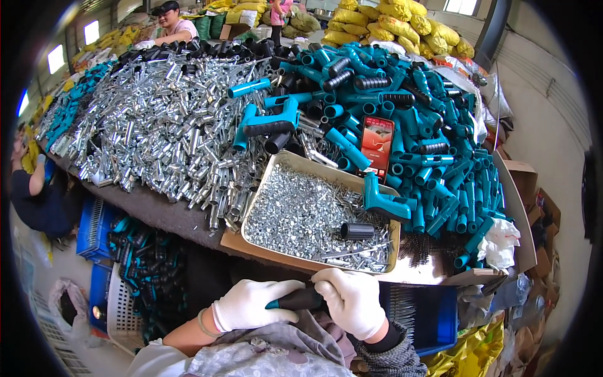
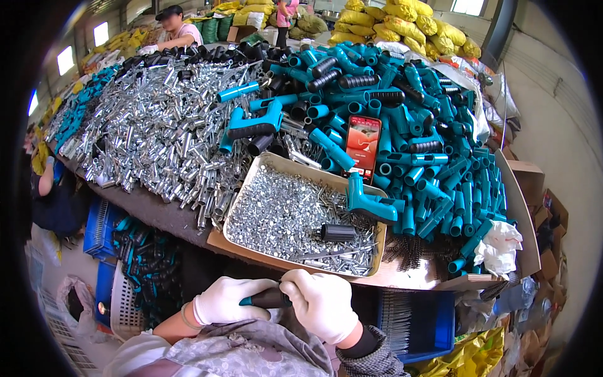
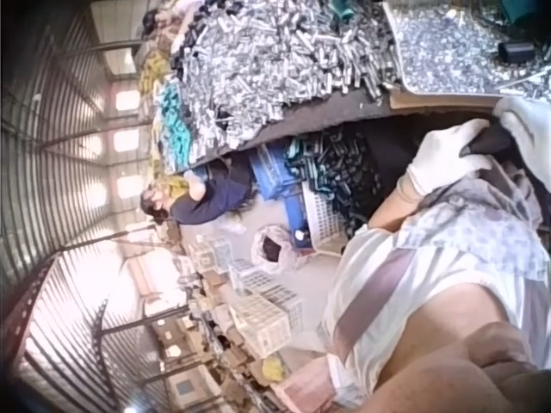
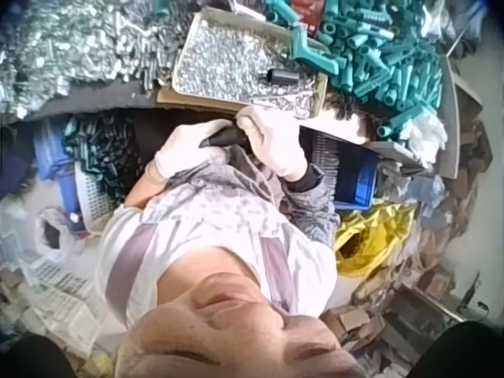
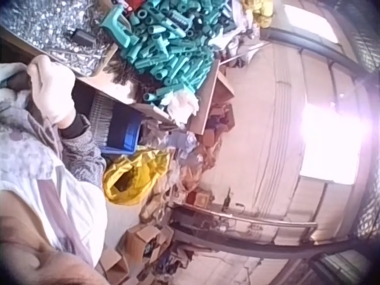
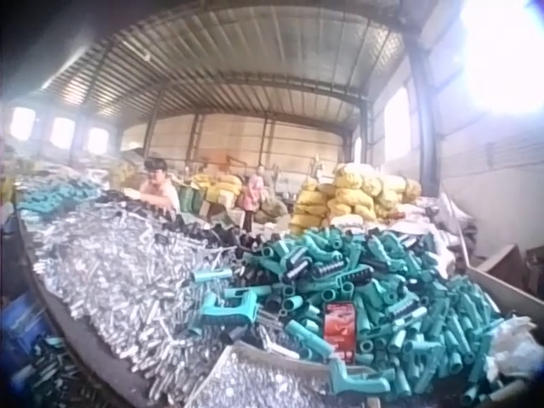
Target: Assembling metal and plastic components into hand tools at a factory workbench.
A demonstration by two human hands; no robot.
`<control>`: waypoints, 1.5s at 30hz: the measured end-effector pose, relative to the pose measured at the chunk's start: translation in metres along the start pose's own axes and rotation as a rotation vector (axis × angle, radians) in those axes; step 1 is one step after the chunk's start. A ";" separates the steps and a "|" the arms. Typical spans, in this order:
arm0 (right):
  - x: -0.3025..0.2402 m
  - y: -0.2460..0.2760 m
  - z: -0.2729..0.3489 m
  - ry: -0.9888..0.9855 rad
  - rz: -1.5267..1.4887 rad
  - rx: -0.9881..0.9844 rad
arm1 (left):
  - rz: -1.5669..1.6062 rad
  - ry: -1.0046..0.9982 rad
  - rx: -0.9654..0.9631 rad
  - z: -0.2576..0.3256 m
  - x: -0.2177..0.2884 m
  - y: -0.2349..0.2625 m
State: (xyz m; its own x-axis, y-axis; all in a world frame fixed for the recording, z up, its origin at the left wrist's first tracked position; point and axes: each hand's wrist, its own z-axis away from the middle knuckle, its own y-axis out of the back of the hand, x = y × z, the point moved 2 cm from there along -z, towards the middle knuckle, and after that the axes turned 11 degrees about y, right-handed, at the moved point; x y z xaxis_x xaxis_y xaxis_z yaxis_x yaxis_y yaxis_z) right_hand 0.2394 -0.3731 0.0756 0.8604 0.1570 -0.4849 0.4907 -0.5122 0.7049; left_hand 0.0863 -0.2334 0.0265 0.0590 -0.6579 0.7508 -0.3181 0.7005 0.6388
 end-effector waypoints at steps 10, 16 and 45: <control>0.066 0.053 -0.041 0.073 0.224 0.066 | 0.367 0.148 0.101 0.009 0.002 0.008; 0.146 0.074 -0.043 -0.064 0.858 -0.210 | 0.375 0.176 0.085 0.016 0.005 0.006; 0.030 -0.014 0.034 -0.600 -1.255 0.091 | -0.099 0.166 0.127 0.036 -0.009 0.041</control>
State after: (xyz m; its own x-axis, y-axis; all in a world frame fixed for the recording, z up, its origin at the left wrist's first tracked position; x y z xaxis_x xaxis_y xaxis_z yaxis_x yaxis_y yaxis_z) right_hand 0.2539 -0.3896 0.0337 -0.3437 0.1772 -0.9222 0.8508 -0.3570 -0.3856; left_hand 0.0388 -0.2088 0.0397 0.2471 -0.6598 0.7096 -0.4188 0.5877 0.6923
